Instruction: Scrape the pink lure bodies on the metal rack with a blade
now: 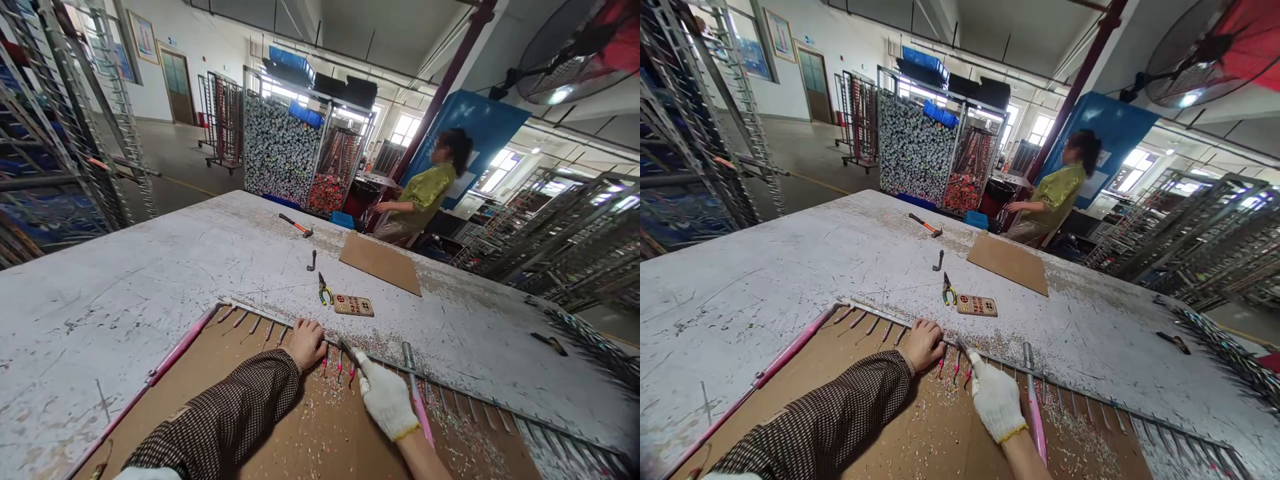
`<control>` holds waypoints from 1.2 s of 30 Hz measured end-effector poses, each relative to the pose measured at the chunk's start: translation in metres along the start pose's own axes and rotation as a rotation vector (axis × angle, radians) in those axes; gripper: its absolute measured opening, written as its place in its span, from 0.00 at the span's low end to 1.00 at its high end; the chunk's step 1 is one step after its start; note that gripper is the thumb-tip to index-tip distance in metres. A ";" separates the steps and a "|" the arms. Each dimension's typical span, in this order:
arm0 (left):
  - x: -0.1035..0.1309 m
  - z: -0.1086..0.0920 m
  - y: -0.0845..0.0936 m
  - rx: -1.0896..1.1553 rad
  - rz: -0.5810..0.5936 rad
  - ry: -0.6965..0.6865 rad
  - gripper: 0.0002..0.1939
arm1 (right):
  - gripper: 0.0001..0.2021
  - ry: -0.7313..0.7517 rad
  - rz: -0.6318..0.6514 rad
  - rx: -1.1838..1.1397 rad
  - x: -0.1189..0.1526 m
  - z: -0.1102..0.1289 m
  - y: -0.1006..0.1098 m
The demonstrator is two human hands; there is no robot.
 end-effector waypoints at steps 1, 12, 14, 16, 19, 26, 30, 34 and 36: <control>0.000 0.000 0.001 -0.003 0.002 0.001 0.04 | 0.25 -0.029 -0.069 -0.018 -0.001 -0.002 0.007; -0.002 0.003 0.001 -0.007 -0.030 0.005 0.07 | 0.25 -0.082 -0.015 -0.150 0.008 -0.008 -0.018; -0.002 0.004 0.002 -0.011 -0.034 -0.004 0.09 | 0.23 -0.118 -0.104 -0.293 0.014 -0.016 -0.009; -0.003 0.003 0.003 -0.014 -0.026 -0.017 0.12 | 0.23 -0.157 -0.147 -0.399 0.022 -0.024 -0.002; -0.006 -0.002 0.010 -0.013 -0.021 -0.044 0.13 | 0.22 -0.215 -0.165 -0.458 0.039 -0.036 0.001; -0.019 -0.015 0.038 0.021 -0.004 -0.144 0.10 | 0.21 -0.344 -0.179 -0.408 0.086 -0.066 -0.003; -0.013 -0.011 0.055 0.055 0.051 -0.192 0.07 | 0.20 -0.394 -0.179 -0.434 0.103 -0.071 -0.001; 0.003 -0.020 0.063 0.030 0.172 -0.350 0.04 | 0.20 -0.391 -0.182 -0.434 0.108 -0.065 0.003; 0.010 -0.024 0.060 -0.014 0.250 -0.421 0.03 | 0.20 -0.366 -0.183 -0.432 0.106 -0.059 0.005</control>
Point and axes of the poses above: each hand's wrist, its own x-axis away from the middle knuckle, its own y-axis out of the back of the hand, z = x × y, the point moved 9 cm from there along -x, towards the middle knuckle, and after that the axes turned 5 degrees about -z, right-handed, at the moved point
